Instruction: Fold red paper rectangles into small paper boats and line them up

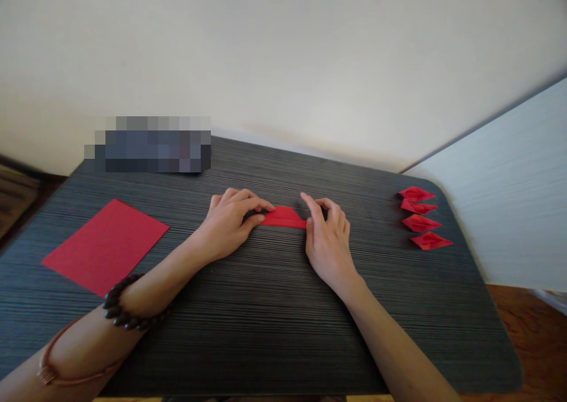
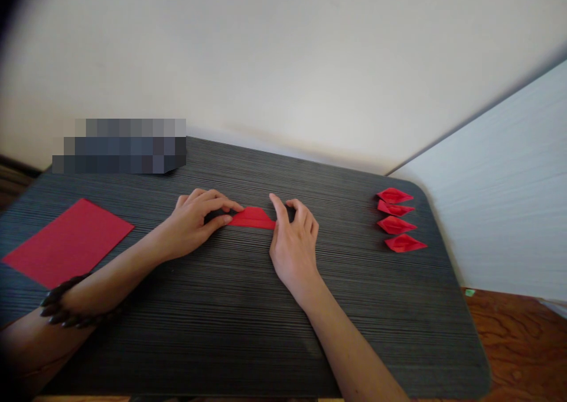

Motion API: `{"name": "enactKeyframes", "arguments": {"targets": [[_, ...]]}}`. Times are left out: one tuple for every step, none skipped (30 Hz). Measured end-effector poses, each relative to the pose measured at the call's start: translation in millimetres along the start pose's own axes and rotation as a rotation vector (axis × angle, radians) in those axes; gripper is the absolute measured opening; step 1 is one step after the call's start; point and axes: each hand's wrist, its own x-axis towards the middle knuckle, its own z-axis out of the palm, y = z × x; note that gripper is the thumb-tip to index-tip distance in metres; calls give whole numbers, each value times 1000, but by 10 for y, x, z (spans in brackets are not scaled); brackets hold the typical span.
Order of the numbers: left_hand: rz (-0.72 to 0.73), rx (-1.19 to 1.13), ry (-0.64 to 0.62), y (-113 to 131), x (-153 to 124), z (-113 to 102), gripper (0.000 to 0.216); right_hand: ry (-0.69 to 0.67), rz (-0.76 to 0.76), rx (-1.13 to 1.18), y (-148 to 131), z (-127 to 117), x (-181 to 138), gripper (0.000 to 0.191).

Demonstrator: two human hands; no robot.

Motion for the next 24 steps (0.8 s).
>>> {"name": "enactKeyframes", "arguments": {"targets": [[-3,-3,-10,-8,4,-12,25,-2,0,-6,-1,1,1,52],[-7,-5,-21,-14,8,-23,25,-2,0,-10,-1,2,2,51],[-12,-5,-29,-18,11,-33,26,-1,-1,-13,-2,3,2,51],[-16,-4,-32,-21,13,-41,26,0,-2,-12,-3,3,2,50],[-18,-4,-34,-24,15,-46,26,3,-3,-11,-4,2,1,49],[-16,-5,-36,-26,16,-50,26,5,-3,-11,-6,1,-1,49],[-10,-7,-40,-30,16,-52,26,5,-3,-12,-8,0,-2,48],[-2,-9,-42,-34,16,-52,26,4,-1,-16,-10,-1,-4,47],[6,-11,-42,-37,16,-49,26,4,-1,-20,-13,-2,-5,46],[14,-13,-41,-40,16,-44,26,6,-1,-23,-16,-1,-6,46],[20,-14,-34,-39,15,-35,27,11,-2,-23,-18,1,-6,45],[22,-12,-18,-33,13,-25,28,19,-5,-20,-21,3,-6,44],[19,-5,4,-22,11,-11,29,28,-8,-16,-23,6,-5,44],[12,6,32,-4,8,5,29,36,-11,-12,-25,9,-5,44],[1,21,60,19,4,22,29,41,-12,-10,-28,12,-5,43],[-12,41,85,47,0,40,28,40,-12,-11,-32,14,-5,43],[-24,62,107,77,-5,58,28,37,-12,-14,-36,16,-6,43],[-34,86,119,107,-10,75,29,34,-13,-16,-41,18,-7,43],[-39,112,130,135,-15,91,32,33,-14,-17,-47,19,-9,42],[-40,137,135,160,-19,105,35,34,-18,-16,-52,19,-11,42],[-41,159,137,179,-23,117,39,38,-22,-12,-58,20,-13,42],[-41,176,136,192,-25,127,41,42,-27,-9,-62,21,-15,42],[-41,185,131,198,-26,133,43,43,-31,-7,-66,21,-17,42],[-42,188,128,197,-25,136,43,41,-33,-9,-69,21,-18,42]]}}
